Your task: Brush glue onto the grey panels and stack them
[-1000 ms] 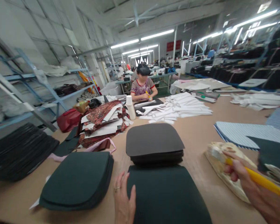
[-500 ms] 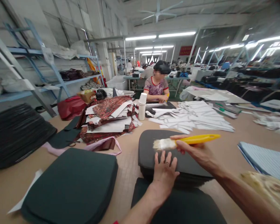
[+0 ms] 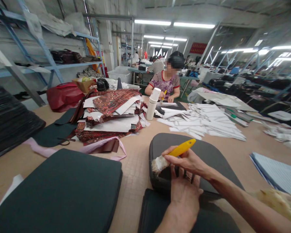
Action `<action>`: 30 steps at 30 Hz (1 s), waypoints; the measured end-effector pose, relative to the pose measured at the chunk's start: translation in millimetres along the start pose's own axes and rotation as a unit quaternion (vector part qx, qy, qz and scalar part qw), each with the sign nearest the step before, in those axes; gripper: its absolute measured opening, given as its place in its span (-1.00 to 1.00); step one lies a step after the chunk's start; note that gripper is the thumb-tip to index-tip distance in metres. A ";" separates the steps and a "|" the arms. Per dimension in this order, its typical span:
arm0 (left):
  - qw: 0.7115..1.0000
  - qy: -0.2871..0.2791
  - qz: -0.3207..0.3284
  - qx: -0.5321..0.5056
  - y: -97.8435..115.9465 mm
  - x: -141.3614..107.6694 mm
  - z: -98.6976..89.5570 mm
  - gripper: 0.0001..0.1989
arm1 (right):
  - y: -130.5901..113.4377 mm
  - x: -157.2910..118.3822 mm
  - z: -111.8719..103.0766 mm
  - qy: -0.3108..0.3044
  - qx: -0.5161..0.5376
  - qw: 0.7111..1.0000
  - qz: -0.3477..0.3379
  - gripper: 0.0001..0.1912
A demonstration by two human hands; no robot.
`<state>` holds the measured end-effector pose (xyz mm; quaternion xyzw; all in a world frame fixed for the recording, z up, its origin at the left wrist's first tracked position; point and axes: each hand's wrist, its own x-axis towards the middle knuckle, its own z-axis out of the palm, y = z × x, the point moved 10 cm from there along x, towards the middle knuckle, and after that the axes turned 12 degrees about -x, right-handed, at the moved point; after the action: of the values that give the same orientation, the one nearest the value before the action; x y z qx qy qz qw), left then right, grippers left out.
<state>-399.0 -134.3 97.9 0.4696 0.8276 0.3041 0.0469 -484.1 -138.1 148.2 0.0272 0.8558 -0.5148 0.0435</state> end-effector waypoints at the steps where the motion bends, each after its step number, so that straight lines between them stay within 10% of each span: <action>1: 1.000 0.001 0.008 -0.003 0.7 0.7 -1.6 -0.51 | -0.8 7.6 -8.1 0.029 -0.006 1.000 -0.008 -0.65; 5: 1.000 0.007 0.015 -0.014 -0.3 2.5 -4.7 -0.54 | -2.8 19.0 -39.9 0.125 -0.011 0.992 -0.015 -0.62; 12: 0.999 -0.015 0.015 -0.034 -2.2 4.6 0.8 -0.50 | 1.5 22.9 -7.5 -0.028 -0.012 0.999 -0.017 -0.67; 19: 0.999 0.016 0.026 -0.039 -0.6 3.0 -7.6 -0.51 | 34.4 89.0 -77.1 0.194 -0.058 0.979 -0.001 -0.60; 24: 0.998 0.039 0.033 -0.043 -4.8 4.6 -6.0 -0.52 | 44.1 69.5 -129.7 0.281 -0.074 0.957 0.014 -0.60; 30: 0.992 0.096 0.076 0.007 -3.4 2.3 -4.3 -0.51 | 19.3 77.1 -120.2 0.139 -0.121 0.983 -0.023 -0.57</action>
<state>-404.3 -135.7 100.0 0.4998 0.7926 0.3442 -0.0595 -564.7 -22.7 179.4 0.0736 0.9097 -0.3997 -0.0847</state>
